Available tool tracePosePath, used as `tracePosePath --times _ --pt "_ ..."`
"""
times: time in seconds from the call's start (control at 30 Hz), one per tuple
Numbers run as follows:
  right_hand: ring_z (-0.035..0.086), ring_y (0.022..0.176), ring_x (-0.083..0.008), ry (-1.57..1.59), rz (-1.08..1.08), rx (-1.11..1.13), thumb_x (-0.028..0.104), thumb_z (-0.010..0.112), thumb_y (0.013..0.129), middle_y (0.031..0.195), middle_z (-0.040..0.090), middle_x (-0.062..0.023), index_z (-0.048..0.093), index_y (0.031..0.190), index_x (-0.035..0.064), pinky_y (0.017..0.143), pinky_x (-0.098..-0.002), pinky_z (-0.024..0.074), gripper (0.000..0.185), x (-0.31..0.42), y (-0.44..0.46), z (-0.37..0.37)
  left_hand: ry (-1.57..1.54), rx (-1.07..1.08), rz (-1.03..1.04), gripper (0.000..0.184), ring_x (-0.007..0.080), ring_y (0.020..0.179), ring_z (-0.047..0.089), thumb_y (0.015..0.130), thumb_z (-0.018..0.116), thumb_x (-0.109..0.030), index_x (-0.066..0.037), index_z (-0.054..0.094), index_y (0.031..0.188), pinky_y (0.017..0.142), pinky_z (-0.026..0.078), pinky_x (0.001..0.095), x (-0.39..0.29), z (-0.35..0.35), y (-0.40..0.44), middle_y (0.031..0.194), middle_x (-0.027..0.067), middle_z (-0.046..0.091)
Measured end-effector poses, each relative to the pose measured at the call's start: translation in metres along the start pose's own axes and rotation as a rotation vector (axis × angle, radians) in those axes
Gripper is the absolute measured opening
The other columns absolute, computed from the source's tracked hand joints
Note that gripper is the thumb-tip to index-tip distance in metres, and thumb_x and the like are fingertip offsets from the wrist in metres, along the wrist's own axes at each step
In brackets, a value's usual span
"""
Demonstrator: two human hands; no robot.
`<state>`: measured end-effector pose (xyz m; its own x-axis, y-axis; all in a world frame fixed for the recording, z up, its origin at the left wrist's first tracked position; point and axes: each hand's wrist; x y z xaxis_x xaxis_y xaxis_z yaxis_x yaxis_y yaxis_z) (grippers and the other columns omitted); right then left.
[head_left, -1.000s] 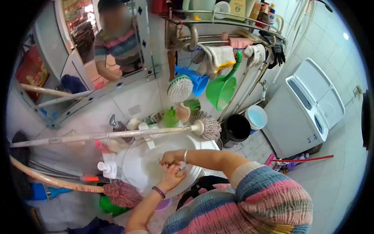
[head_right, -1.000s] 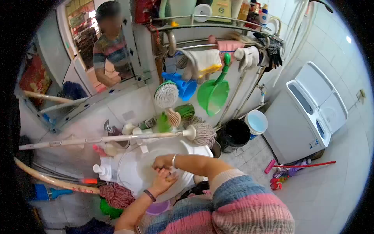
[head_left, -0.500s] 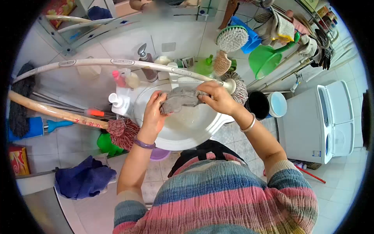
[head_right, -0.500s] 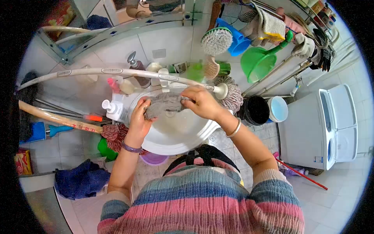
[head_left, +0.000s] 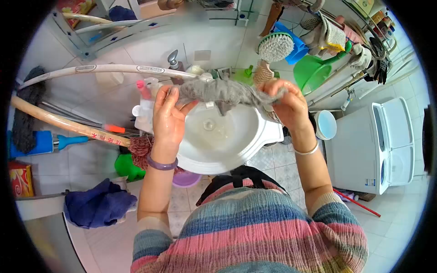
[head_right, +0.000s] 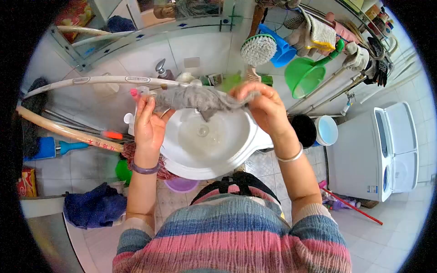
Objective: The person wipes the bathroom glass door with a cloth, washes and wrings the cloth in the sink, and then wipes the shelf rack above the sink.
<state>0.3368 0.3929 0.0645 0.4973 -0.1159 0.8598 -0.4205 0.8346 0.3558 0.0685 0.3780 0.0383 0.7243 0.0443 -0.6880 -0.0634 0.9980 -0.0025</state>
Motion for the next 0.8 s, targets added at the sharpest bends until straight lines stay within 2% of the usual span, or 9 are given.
tracePosePath --times 0.1,0.17,0.23,0.27,0.37,0.47,0.6,0.63,0.8 --pt "0.056 0.091 -0.02 -0.261 0.266 0.495 -0.002 0.048 0.069 0.094 0.061 -0.0113 0.061 0.086 -0.004 0.087 -0.0306 0.0412 0.022 0.011 0.002 0.003 -0.092 0.147 -0.004 0.013 0.0191 0.096 0.054 0.089 0.051 -0.013 -0.012 0.049 0.102 0.083 0.043 0.0375 -0.003 0.0 -0.002 0.095 0.0007 0.055" --pt "0.056 0.085 -0.0215 -0.371 0.412 0.564 0.015 0.063 0.079 0.089 0.06 -0.0107 0.062 0.094 -0.0032 0.082 -0.0332 0.0434 0.023 0.009 0.002 0.025 -0.122 0.249 -0.027 0.014 0.0194 0.097 0.052 0.089 0.05 -0.013 -0.012 0.049 0.103 0.085 0.041 0.0375 -0.007 0.021 -0.009 0.096 0.0011 0.054" --pt "0.055 0.093 -0.0199 -0.329 0.452 0.189 0.024 0.065 0.082 0.093 0.06 -0.0097 0.058 0.106 -0.0031 0.086 -0.0312 0.0425 0.037 0.001 0.005 0.027 -0.138 0.276 -0.06 0.018 0.0178 0.097 0.05 0.089 0.049 -0.012 -0.011 0.048 0.107 0.087 0.039 0.0341 -0.007 0.031 -0.013 0.098 0.0017 0.05" --pt "0.053 0.105 -0.0179 -0.297 0.392 -0.006 0.019 0.067 0.081 0.111 0.058 -0.0126 0.046 0.124 -0.0022 0.091 -0.0319 0.0429 0.052 -0.011 0.011 0.016 -0.096 0.299 -0.055 0.018 0.0161 0.097 0.049 0.09 0.049 -0.012 -0.011 0.047 0.107 0.087 0.039 0.0321 -0.007 0.032 -0.013 0.098 0.001 0.05" --pt "0.048 0.109 -0.0186 -0.323 0.212 0.027 0.018 0.068 0.08 0.116 0.052 -0.0148 0.036 0.13 -0.0034 0.091 -0.0317 0.0419 0.063 -0.005 0.015 0.04 0.01 0.341 -0.076 0.016 0.0105 0.092 0.046 0.091 0.05 -0.014 -0.01 0.047 0.106 0.083 0.038 0.0257 -0.008 0.042 -0.014 0.096 -0.0018 0.048" --pt "0.054 0.093 -0.0129 -0.131 0.344 -0.013 0.014 0.071 0.078 0.104 0.059 -0.0087 0.048 0.117 -0.0049 0.081 -0.0254 0.0444 0.049 -0.01 0.024 0.041 0.197 0.361 0.025 0.015 0.0057 0.084 0.042 0.091 0.052 -0.016 -0.01 0.048 0.104 0.077 0.036 0.0203 -0.01 0.044 -0.015 0.092 -0.004 0.046" --pt "0.055 0.083 -0.0102 -0.58 0.167 -0.244 0.014 0.073 0.075 0.093 0.06 -0.0042 0.057 0.095 -0.0015 0.073 -0.0236 0.0447 0.03 -0.003 0.023 0.031 0.389 0.188 0.273 0.015 0.0033 0.075 0.037 0.09 0.056 -0.015 -0.007 0.049 0.101 0.069 0.032 0.0169 -0.018 0.047 -0.012 0.085 -0.0052 0.044" --pt "0.057 0.076 -0.014 -0.869 -0.223 -0.226 0.014 0.076 0.071 0.089 0.059 -0.0058 0.062 0.086 0.0009 0.07 -0.0247 0.0456 0.025 -0.008 0.026 0.03 0.429 0.117 0.319 0.015 0.0033 0.075 0.037 0.09 0.056 -0.014 -0.006 0.049 0.101 0.069 0.032 0.0167 -0.019 0.046 -0.01 0.085 -0.005 0.044" --pt "0.054 0.064 -0.0204 -1.362 -0.53 -0.322 0.009 0.073 0.069 0.07 0.055 -0.0062 0.068 0.082 0.0076 0.057 -0.03 0.0438 0.014 0.01 0.022 0.043 0.704 0.105 0.458 0.023 0.0027 0.064 0.034 0.09 0.056 -0.013 -0.005 0.05 0.11 0.057 0.031 0.0171 -0.016 0.049 -0.007 0.077 -0.0058 0.044"
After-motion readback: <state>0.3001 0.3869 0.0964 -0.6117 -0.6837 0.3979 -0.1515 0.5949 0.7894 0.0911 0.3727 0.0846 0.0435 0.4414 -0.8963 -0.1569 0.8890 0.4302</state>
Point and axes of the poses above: each hand's wrist, its own y-axis towards the middle knuckle, its own z-axis out of the palm, x = y × z
